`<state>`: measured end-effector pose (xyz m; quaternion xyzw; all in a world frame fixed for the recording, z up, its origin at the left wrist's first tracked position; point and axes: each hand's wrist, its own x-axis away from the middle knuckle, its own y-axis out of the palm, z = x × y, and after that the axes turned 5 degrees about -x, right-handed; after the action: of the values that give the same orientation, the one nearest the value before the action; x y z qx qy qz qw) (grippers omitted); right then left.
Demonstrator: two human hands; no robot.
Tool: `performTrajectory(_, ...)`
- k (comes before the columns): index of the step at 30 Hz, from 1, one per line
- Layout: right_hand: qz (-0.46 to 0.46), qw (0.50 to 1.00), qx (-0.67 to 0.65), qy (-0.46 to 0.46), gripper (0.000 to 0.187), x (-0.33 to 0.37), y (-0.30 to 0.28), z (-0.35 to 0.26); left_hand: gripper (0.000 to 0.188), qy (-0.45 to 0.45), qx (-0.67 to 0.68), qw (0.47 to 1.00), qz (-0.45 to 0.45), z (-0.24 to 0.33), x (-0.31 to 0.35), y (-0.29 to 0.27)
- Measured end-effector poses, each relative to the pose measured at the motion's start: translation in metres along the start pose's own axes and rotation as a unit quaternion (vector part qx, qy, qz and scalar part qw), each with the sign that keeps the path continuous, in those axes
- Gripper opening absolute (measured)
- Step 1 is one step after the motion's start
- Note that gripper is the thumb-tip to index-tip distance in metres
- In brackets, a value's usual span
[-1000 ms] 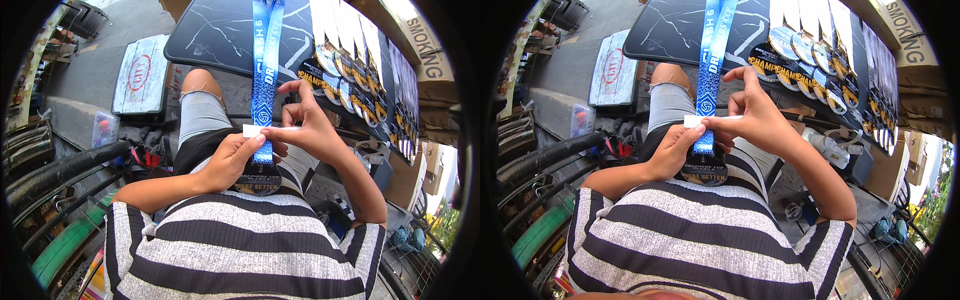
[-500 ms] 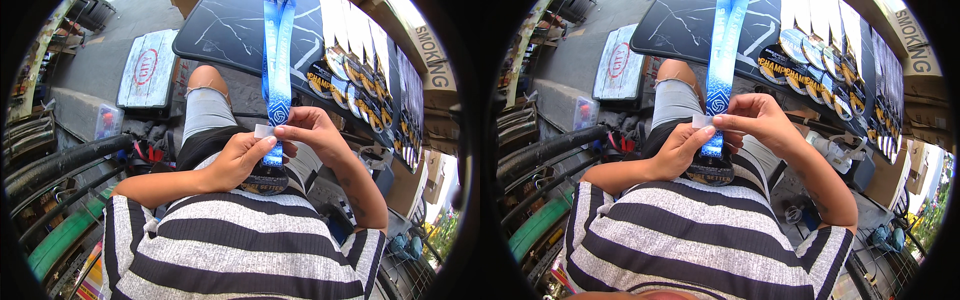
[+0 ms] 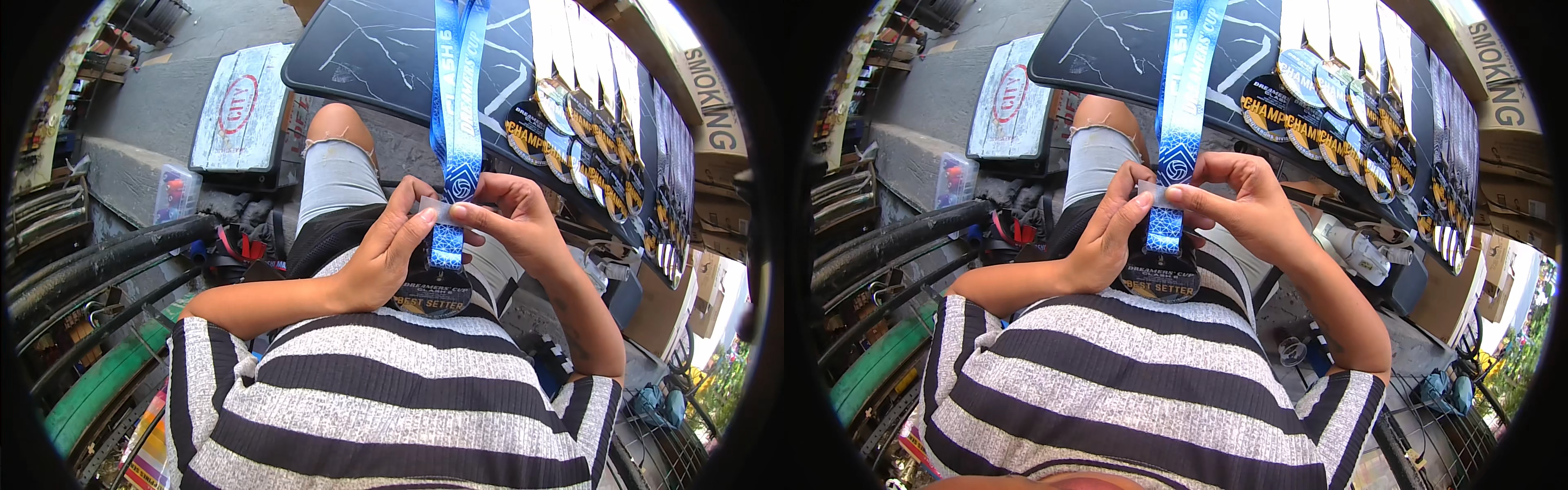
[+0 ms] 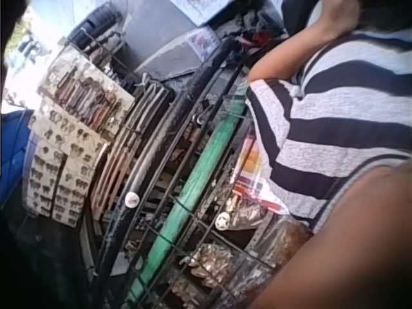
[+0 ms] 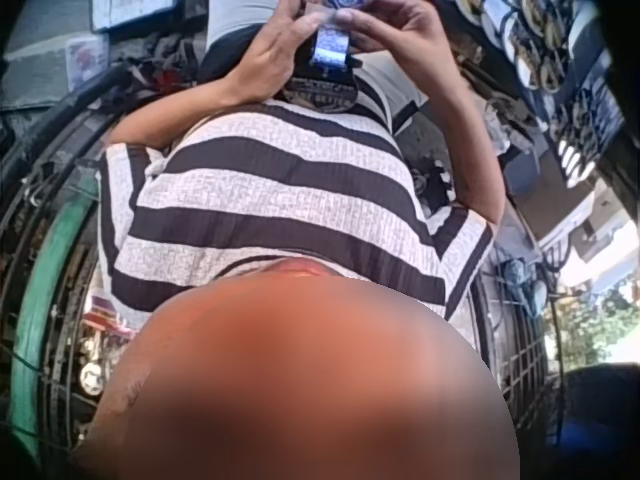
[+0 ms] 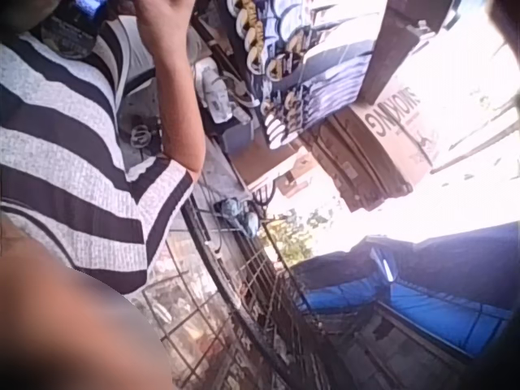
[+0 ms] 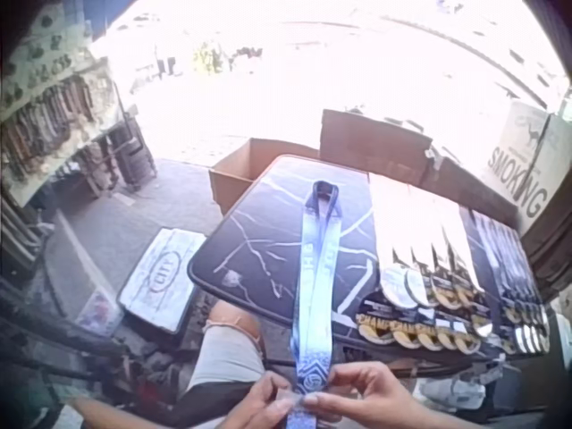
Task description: The person assembles medals by attaching circular metal medallions to blue ribbons. They fold and unfold ribbons, align medallions, and affix small white labels to the ribbons. The person handles multiple medals one at a time and places finished items on a nearby table.
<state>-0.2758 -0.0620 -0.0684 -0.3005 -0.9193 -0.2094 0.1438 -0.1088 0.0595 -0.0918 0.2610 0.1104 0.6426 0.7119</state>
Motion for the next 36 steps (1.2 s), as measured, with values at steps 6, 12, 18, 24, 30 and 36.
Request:
performTrajectory(6,-0.005,0.999,-0.049,-0.005,0.023,0.0,0.003,0.003,0.021,0.015,-0.061,0.998,0.023,0.005,0.002,-0.001)
performTrajectory(12,-0.011,1.0,-0.014,-0.007,0.024,0.0,0.001,0.002,0.02,-0.025,0.026,0.999,0.008,0.0,-0.001,0.0)
performTrajectory(18,-0.013,1.0,-0.002,-0.024,0.025,-0.003,0.002,0.001,0.024,-0.043,0.063,0.997,-0.009,0.0,-0.004,-0.001)
performTrajectory(24,-0.008,0.999,-0.01,-0.05,0.025,-0.003,0.002,0.003,0.031,-0.088,0.083,0.993,0.004,0.001,0.0,-0.004)
performTrajectory(30,-0.014,0.991,-0.039,-0.123,0.02,-0.005,0.001,0.008,0.04,-0.074,-0.011,0.996,0.054,-0.002,-0.003,-0.002)
performTrajectory(36,-0.034,0.982,-0.087,-0.166,0.013,-0.008,0.0,0.017,0.035,-0.087,-0.054,0.987,0.125,-0.003,-0.002,0.0)
